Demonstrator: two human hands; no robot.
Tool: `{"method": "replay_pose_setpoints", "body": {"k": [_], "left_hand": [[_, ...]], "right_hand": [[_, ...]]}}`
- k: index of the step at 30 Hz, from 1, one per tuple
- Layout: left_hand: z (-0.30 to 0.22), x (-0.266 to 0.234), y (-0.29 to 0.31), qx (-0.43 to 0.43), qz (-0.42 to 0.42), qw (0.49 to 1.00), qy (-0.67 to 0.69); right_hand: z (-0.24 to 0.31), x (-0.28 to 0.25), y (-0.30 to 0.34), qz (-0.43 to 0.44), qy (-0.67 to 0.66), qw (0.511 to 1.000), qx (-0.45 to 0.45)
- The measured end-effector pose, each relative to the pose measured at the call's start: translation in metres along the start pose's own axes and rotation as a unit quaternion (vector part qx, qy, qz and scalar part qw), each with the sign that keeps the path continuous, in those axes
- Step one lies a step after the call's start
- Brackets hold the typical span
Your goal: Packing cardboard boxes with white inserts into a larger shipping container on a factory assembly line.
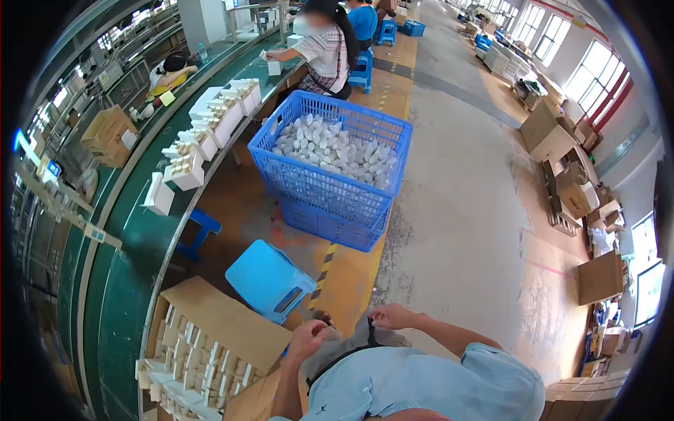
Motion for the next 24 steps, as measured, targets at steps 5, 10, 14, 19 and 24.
{"method": "replay_pose_setpoints", "body": {"k": [5,10,14,19,24], "left_hand": [[-0.027,-0.096,-0.085,-0.036,-0.068,0.996,-0.043],[0.001,-0.093,-0.133,-0.097,-0.155,0.982,-0.045],[0.008,-0.068,-0.188,-0.099,-0.208,0.973,-0.002],[-0.034,-0.04,-0.221,-0.139,-0.266,0.945,0.13],[-0.028,-0.055,-0.214,-0.17,-0.325,0.922,0.124]], "right_hand": [[0.006,-0.055,-0.093,-0.001,0.004,0.998,-0.064],[-0.002,-0.127,-0.19,0.059,0.055,0.991,-0.107],[0.029,-0.204,-0.272,0.108,0.175,0.962,-0.179],[0.087,-0.276,-0.364,0.187,0.172,0.935,-0.246],[0.174,-0.283,-0.431,0.21,0.174,0.913,-0.302]]}}
Point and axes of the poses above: each hand's wrist, its own y-axis away from the middle knuckle, its own x-axis out of the palm, z = x × y, the point moved 4 cm from there along -y, towards the middle knuckle, and after that the axes turned 5 degrees about x, right-handed, at the moved point
